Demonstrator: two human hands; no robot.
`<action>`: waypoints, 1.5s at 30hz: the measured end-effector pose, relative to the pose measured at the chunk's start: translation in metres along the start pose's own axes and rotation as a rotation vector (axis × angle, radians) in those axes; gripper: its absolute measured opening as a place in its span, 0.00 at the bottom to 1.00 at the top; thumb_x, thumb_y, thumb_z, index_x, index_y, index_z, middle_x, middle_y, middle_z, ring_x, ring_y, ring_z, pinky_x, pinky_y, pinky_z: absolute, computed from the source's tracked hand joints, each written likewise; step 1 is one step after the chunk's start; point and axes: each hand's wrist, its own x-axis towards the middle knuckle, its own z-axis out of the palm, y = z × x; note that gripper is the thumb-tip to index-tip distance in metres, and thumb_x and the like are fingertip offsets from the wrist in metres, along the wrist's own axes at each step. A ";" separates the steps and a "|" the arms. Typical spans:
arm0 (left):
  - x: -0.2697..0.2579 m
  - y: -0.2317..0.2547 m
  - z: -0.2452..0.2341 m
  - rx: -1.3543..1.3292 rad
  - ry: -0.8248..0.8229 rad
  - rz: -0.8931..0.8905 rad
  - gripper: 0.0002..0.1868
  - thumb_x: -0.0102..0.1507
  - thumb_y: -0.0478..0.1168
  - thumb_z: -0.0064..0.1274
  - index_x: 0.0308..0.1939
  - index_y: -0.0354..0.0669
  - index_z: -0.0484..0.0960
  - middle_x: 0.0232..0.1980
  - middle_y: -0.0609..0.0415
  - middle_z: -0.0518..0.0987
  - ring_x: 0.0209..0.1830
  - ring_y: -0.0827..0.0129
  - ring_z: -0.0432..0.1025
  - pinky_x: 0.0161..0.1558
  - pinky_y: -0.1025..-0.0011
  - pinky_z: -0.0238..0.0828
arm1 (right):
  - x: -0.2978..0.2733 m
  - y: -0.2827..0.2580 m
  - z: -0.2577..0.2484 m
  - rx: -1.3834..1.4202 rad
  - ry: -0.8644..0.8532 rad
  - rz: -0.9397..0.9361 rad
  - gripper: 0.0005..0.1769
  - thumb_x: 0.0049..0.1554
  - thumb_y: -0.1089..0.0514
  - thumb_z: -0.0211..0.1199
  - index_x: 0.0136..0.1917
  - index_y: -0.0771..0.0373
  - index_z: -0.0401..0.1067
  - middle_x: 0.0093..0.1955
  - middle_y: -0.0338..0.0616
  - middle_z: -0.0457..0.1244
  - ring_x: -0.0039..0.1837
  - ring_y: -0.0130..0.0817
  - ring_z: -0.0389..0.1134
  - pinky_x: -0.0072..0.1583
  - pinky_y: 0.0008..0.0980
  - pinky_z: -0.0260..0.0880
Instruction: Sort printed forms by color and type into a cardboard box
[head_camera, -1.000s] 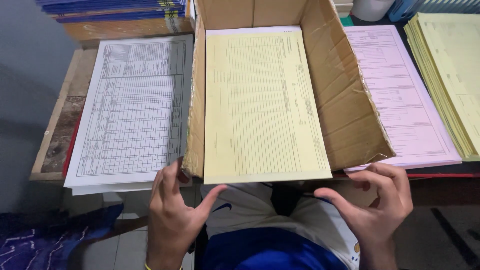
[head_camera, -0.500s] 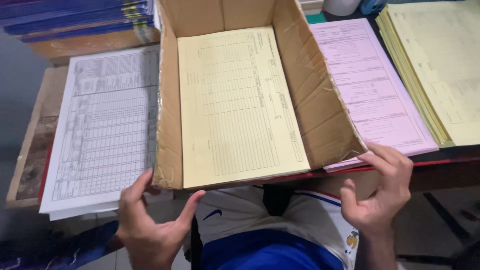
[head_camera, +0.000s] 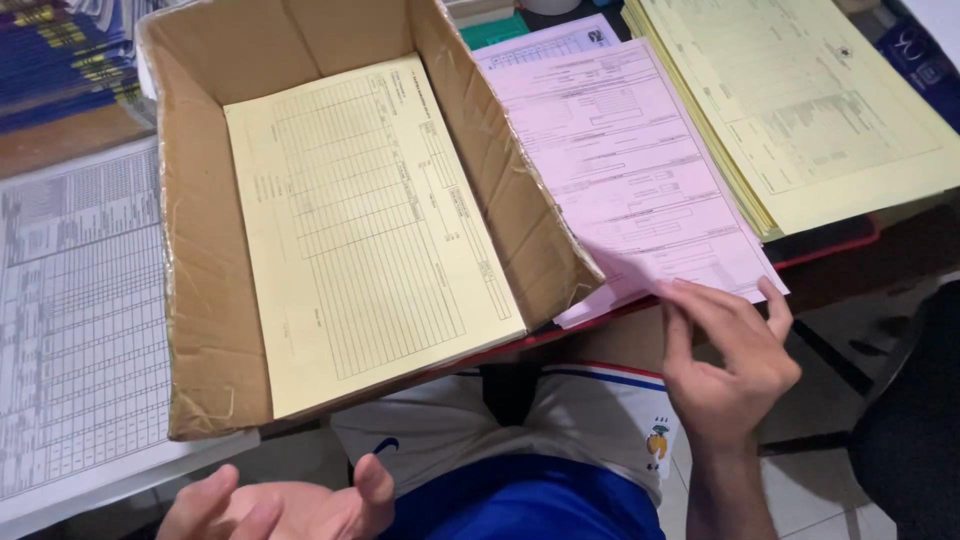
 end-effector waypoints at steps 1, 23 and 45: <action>0.010 -0.001 0.002 -0.013 -0.138 0.201 0.37 0.54 0.57 0.51 0.63 0.57 0.55 0.50 0.59 0.59 0.36 0.48 0.55 0.36 0.65 0.52 | 0.000 0.000 0.002 0.093 0.089 0.148 0.03 0.55 0.75 0.60 0.42 0.73 0.72 0.40 0.51 0.64 0.42 0.37 0.65 0.66 0.47 0.57; 0.139 0.093 0.065 0.066 -0.110 0.209 0.09 0.64 0.47 0.41 0.41 0.71 0.78 0.43 0.86 0.66 0.49 0.89 0.55 0.58 0.67 0.45 | -0.009 -0.033 -0.025 -0.018 0.140 -0.088 0.11 0.45 0.73 0.53 0.38 0.67 0.73 0.37 0.43 0.65 0.45 0.41 0.67 0.65 0.50 0.52; 0.060 0.029 -0.017 0.260 -0.496 -0.103 0.13 0.62 0.41 0.42 0.33 0.62 0.84 0.41 0.66 0.76 0.45 0.74 0.57 0.51 0.67 0.44 | 0.023 -0.076 0.019 0.143 -0.075 -0.470 0.07 0.54 0.61 0.58 0.42 0.53 0.76 0.47 0.32 0.66 0.37 0.29 0.55 0.46 0.28 0.53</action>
